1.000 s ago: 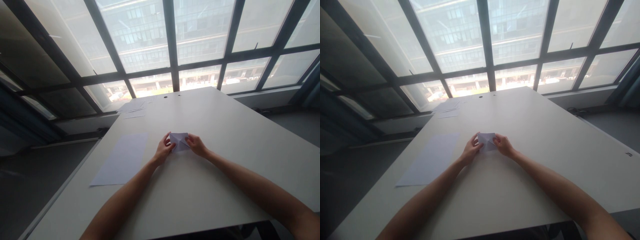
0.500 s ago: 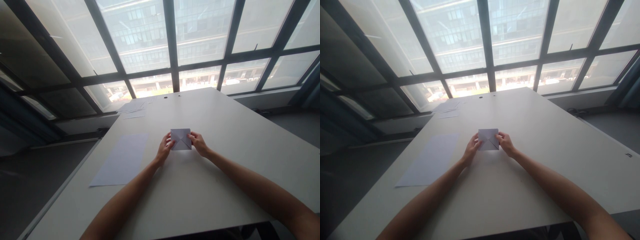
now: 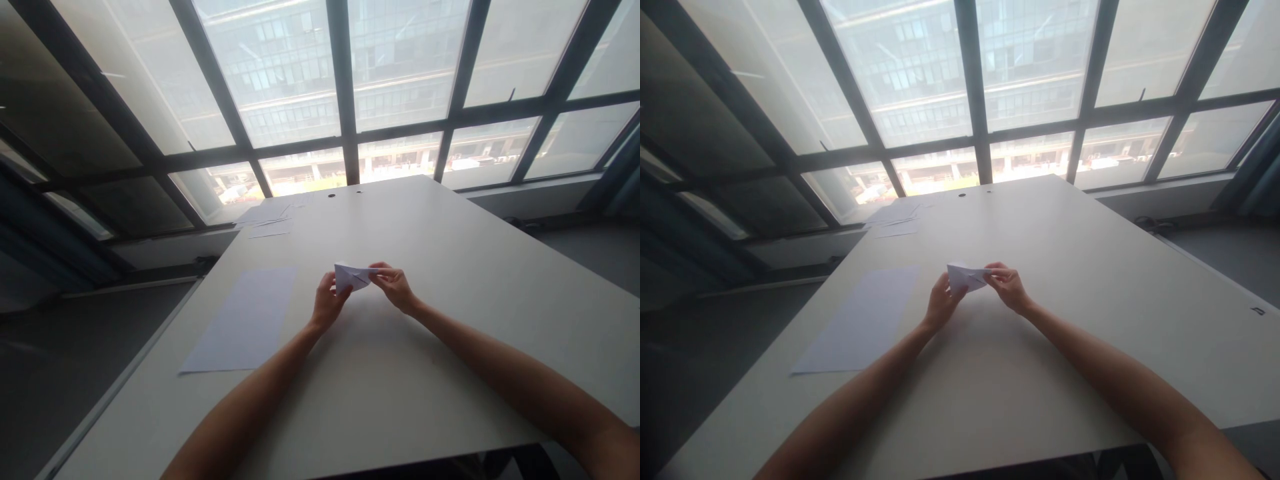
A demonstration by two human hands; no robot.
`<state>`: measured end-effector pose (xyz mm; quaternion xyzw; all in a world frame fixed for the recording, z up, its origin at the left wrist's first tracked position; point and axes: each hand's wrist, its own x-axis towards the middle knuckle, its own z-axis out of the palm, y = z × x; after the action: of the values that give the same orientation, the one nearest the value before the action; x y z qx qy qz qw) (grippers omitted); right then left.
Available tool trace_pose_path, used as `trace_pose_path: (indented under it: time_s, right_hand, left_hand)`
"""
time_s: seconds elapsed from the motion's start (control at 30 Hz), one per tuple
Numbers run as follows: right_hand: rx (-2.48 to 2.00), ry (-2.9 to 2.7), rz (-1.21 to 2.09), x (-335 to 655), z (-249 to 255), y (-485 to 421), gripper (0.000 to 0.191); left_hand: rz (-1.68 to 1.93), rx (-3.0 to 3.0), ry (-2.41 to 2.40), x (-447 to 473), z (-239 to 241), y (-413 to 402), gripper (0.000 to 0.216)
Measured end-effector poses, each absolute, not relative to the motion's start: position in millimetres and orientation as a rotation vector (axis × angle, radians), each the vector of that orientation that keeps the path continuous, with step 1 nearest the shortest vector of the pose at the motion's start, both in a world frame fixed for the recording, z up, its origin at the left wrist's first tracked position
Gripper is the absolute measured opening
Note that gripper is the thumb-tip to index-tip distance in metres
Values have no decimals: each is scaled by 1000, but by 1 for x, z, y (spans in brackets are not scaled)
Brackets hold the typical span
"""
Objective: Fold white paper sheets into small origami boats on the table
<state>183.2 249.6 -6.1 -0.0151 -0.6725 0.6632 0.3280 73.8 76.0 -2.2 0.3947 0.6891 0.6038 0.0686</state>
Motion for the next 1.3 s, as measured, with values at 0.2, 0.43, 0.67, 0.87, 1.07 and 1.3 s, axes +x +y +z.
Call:
trace_pose_path:
  time_s: [0.2, 0.43, 0.67, 0.87, 1.07, 1.3]
  right_hand:
    - [-9, -1819, 1472, 187, -4, 250, 17]
    - [-2, -1778, 1414, 190, 0, 248, 14]
    - [135, -1915, 1418, 191, 0, 243, 14]
    - [160, -2060, 1447, 192, -3, 233, 14]
    - [88, -1941, 1803, 192, 1, 234, 14]
    - [-89, -1724, 2226, 187, -7, 245, 9]
  left_hand:
    - [1789, 1473, 2445, 80, 9, 73, 5]
    - [1850, 1628, 2474, 88, 17, 72, 9]
    - [1858, 1773, 2347, 89, 15, 73, 10]
    - [1641, 2007, 2316, 91, 9, 71, 36]
    - [1343, 2190, 2456, 91, 11, 70, 46]
    - [1218, 2172, 2427, 101, 18, 65, 28]
